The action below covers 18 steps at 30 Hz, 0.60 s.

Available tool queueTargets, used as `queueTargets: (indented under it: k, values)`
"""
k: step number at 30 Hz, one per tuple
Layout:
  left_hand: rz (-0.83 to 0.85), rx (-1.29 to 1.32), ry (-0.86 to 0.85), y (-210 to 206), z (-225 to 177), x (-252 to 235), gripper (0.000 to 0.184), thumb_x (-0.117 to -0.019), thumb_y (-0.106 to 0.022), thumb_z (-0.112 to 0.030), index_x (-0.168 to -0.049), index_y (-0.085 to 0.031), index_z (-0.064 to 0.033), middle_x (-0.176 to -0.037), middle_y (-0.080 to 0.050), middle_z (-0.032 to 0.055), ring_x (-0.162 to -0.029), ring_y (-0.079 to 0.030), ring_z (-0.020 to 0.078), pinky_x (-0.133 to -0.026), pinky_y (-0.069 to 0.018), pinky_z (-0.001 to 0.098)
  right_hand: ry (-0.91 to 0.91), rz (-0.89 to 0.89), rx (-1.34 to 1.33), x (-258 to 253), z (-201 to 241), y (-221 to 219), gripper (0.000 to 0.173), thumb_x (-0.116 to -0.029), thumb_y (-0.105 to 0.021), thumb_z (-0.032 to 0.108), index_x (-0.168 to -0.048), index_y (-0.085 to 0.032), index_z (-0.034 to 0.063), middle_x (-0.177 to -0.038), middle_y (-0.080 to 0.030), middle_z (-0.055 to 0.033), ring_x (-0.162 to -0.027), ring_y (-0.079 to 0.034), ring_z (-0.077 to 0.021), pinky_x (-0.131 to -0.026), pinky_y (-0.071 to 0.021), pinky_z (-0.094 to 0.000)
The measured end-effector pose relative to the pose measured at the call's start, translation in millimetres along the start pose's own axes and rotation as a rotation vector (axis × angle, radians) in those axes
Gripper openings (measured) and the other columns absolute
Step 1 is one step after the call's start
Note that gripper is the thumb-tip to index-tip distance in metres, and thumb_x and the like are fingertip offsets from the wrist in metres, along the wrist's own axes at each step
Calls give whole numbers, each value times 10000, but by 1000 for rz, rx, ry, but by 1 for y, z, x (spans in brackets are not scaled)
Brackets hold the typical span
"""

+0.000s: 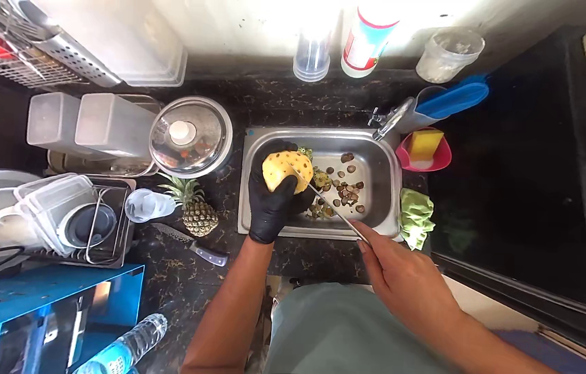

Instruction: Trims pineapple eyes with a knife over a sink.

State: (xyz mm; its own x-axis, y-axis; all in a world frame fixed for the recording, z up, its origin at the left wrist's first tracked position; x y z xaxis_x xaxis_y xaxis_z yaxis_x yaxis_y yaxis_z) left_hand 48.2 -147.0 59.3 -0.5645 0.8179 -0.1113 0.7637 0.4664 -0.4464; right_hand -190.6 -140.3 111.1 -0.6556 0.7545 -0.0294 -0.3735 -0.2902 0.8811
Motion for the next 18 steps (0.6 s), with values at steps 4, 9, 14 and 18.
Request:
queueTargets:
  k: [4,9,14,18]
  values:
    - [-41,-49,13,9,10,0,583,-795,-782,-157,-1317,-538,-67,-1218,-650,109,-1090,-660,209,-922,-580,403,-24,36,37,-1,0,-10,425,-1078,-403,264,-1429,-616,155,-772,-671,-34,-530,-608,-190,-436,-484,-358]
    - [-14,-9,99,-3,28,16,615,-808,-782,-141,-1356,-515,-61,-1303,-610,169,-1159,-630,295,-945,-570,454,-73,76,29,-11,-4,-20,425,-1090,-394,274,-1444,-595,152,-805,-695,-46,-576,-645,-211,-480,-524,-383]
    - [-141,-18,115,32,30,2,657,-878,-734,-295,-1423,-450,-64,-1325,-610,162,-1193,-623,267,-993,-545,451,-179,93,66,-10,-32,-17,451,-1088,-381,259,-1494,-539,145,-829,-708,-88,-619,-676,-275,-517,-550,-464]
    - [47,-22,136,33,25,-6,734,-814,-806,-381,-1395,-463,-92,-1284,-622,129,-1142,-641,239,-951,-564,433,-127,143,-162,-4,-33,-15,428,-1099,-381,357,-1411,-605,168,-730,-641,-15,-574,-593,-171,-507,-506,-390]
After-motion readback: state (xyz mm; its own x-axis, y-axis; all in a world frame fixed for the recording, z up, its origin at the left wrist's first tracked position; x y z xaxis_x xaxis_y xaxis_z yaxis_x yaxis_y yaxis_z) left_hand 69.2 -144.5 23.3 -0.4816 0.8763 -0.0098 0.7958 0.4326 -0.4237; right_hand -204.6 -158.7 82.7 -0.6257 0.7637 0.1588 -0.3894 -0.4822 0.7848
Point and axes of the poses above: each hand's wrist, its own x-axis away from the middle knuckle, its own y-axis out of the back of the hand, z = x × y, the point moved 10 cm from there along -x, towards the middle knuckle
